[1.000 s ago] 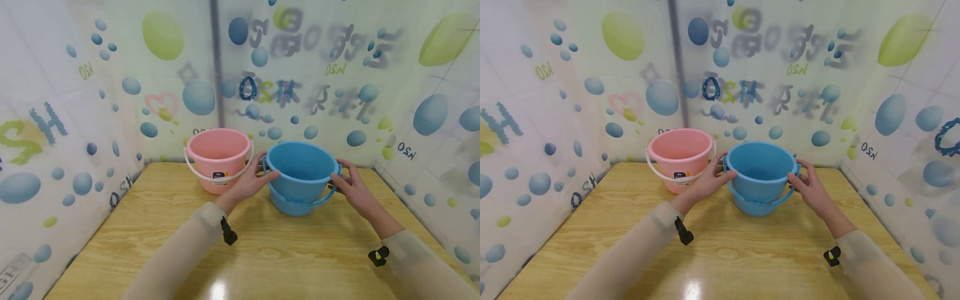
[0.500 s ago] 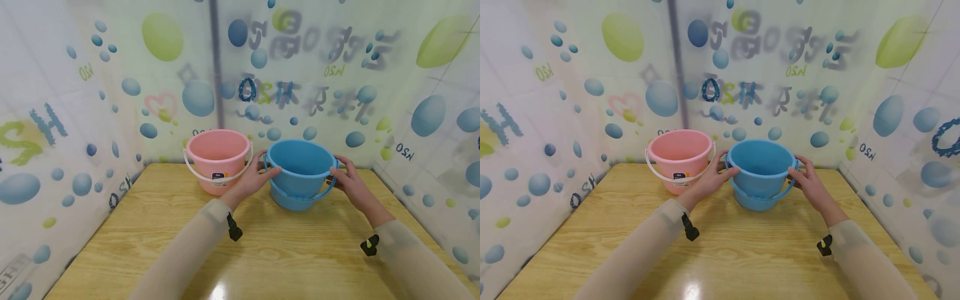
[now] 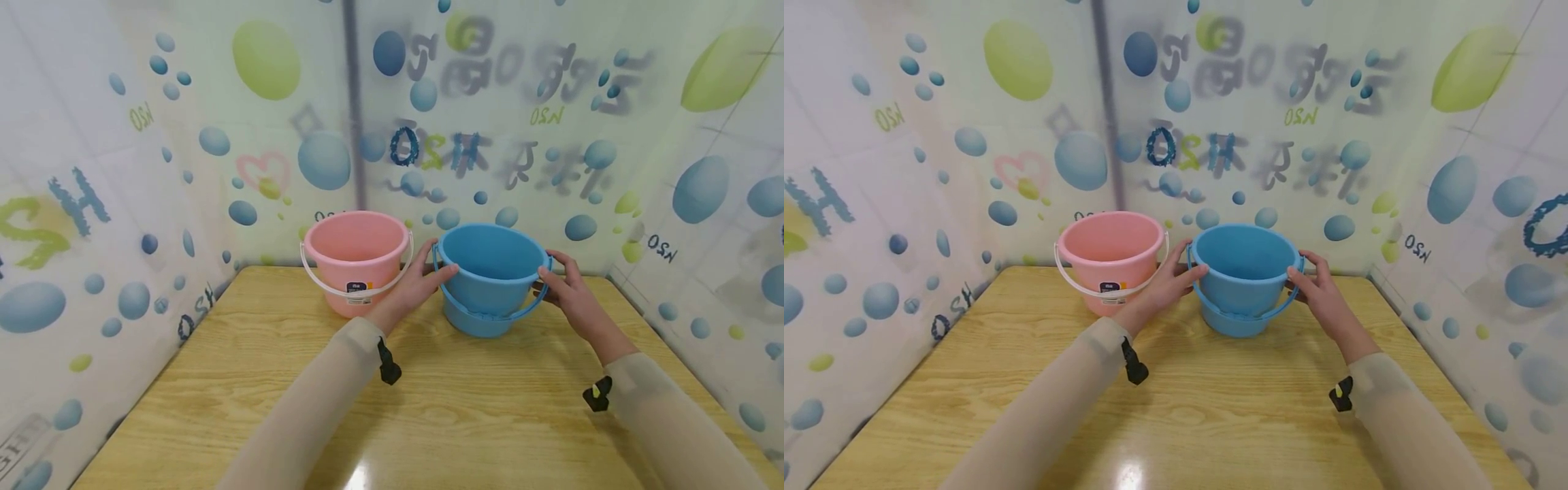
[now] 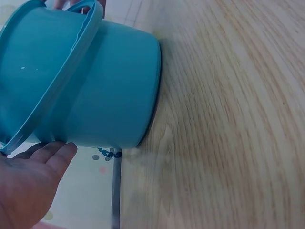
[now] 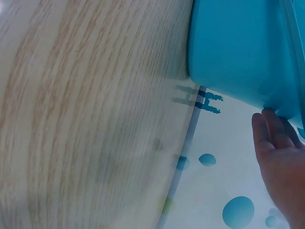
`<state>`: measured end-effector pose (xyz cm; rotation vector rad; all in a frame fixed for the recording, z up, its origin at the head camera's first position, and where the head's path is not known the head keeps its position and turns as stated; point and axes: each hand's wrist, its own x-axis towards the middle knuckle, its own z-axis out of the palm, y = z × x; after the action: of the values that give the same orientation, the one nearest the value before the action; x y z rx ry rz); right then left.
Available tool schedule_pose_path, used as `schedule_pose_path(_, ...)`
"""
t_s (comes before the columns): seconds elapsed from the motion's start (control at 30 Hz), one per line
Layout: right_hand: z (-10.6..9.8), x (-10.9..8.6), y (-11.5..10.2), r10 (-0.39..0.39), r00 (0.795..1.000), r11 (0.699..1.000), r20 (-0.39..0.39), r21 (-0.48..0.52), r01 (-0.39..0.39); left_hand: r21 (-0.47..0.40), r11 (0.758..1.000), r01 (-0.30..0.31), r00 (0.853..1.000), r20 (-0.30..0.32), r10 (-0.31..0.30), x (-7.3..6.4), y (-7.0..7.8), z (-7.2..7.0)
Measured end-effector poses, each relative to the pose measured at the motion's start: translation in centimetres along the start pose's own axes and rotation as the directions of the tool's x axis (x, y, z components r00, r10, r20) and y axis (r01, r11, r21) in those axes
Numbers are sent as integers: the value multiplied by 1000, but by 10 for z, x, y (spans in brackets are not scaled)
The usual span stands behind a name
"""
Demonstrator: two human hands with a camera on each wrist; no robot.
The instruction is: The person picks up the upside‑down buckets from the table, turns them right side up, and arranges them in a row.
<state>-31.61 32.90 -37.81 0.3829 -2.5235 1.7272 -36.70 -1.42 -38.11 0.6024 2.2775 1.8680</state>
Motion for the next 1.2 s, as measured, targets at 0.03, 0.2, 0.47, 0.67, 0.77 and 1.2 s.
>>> schedule_pose_path(0.03,0,0,0,1,1000,1000,-3,5,-1,-10,1000,5,1000,2,-5,1,0,0)
schedule_pose_path(0.2,1,3,1,7,1000,1000,-17,21,-7,-27,999,29,1000,0,-29,8,0,2)
schedule_pose_path(0.47,1,8,3,12,1000,1000,-25,16,-12,-43,999,32,999,-7,-32,14,-1,2)
schedule_pose_path(0.67,-1,11,3,13,1000,1000,-28,9,-13,62,998,33,999,-42,-30,16,-2,3)
schedule_pose_path(0.77,0,12,3,19,999,1000,-35,1,-19,84,996,37,998,-49,-33,17,-2,3)
schedule_pose_path(1.2,8,16,0,58,996,998,-60,35,-56,28,999,38,999,-32,-37,20,1,2)
